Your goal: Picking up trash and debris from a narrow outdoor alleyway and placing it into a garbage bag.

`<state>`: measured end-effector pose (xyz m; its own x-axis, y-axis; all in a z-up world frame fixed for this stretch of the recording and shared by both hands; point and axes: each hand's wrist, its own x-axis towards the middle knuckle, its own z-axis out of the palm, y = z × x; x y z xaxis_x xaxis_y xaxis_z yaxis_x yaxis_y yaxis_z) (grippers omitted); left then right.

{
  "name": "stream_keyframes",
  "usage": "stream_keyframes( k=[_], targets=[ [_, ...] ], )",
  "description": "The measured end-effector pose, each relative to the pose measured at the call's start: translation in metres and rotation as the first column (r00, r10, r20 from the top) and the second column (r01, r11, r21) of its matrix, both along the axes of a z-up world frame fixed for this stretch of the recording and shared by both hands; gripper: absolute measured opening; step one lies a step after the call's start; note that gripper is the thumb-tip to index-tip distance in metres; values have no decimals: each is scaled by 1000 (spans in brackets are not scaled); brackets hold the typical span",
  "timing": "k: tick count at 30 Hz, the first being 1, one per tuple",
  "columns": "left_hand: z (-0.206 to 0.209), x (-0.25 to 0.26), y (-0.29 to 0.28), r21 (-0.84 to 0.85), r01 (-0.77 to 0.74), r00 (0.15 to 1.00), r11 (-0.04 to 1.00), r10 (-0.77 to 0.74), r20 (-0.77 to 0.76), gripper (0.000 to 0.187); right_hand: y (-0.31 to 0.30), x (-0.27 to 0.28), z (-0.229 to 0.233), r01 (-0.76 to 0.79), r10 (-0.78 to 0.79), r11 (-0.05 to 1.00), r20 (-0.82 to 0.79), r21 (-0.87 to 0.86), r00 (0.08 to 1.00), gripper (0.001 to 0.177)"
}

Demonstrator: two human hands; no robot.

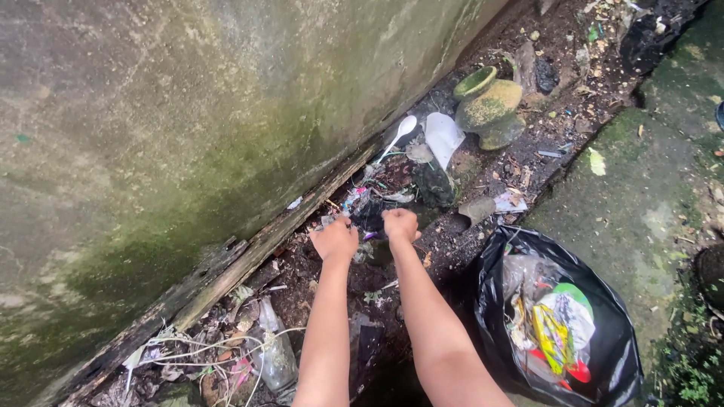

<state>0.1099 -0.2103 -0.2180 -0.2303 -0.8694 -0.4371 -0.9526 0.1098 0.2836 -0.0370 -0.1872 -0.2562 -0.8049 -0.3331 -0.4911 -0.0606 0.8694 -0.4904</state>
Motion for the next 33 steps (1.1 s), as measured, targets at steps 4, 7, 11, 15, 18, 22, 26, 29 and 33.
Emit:
stream_keyframes(
  k=[4, 7, 11, 15, 18, 22, 26, 29, 33],
  targets=[
    [20, 4, 1, -18, 6, 1000, 1000, -6, -7, 30, 5, -2, 20, -4, 4, 1000, -3, -28, 1000, 27],
    [30, 12, 5, -38, -14, 999, 999, 12, -31, 30, 10, 1, 41, -16, 15, 998, -14, -64, 1000, 29],
    [33, 16, 4, -93, -22, 998, 995, 17, -61, 28, 8, -8, 47, -68, 64, 991, -39, -113, 997, 25],
    [48, 16, 13, -134, -21, 993, 991, 5, -118, 26, 10, -7, 87, -113, 106, 977, -49, -182, 993, 22],
    [60, 13, 20, -158, -21, 990, 987, -1, -142, 26, 14, -2, 122, -140, 130, 967, -58, -212, 990, 19],
    [69, 8, 26, -229, -13, 988, 973, -24, -155, 24, 23, -10, 139, -149, 138, 959, -62, -241, 988, 18],
    [97, 3, 33, -271, -79, 955, 959, -5, -296, 22, 28, -18, 176, -215, 188, 932, -118, -292, 975, 19],
    [125, -4, 43, -324, -150, 911, 934, 3, -412, 19, 32, -26, 195, -213, 180, 918, -125, -334, 976, 18],
    [159, -20, 51, -429, -307, 807, 850, -7, -591, 12, 41, -34, 223, -212, 162, 886, -153, -412, 975, 19]
  ],
)
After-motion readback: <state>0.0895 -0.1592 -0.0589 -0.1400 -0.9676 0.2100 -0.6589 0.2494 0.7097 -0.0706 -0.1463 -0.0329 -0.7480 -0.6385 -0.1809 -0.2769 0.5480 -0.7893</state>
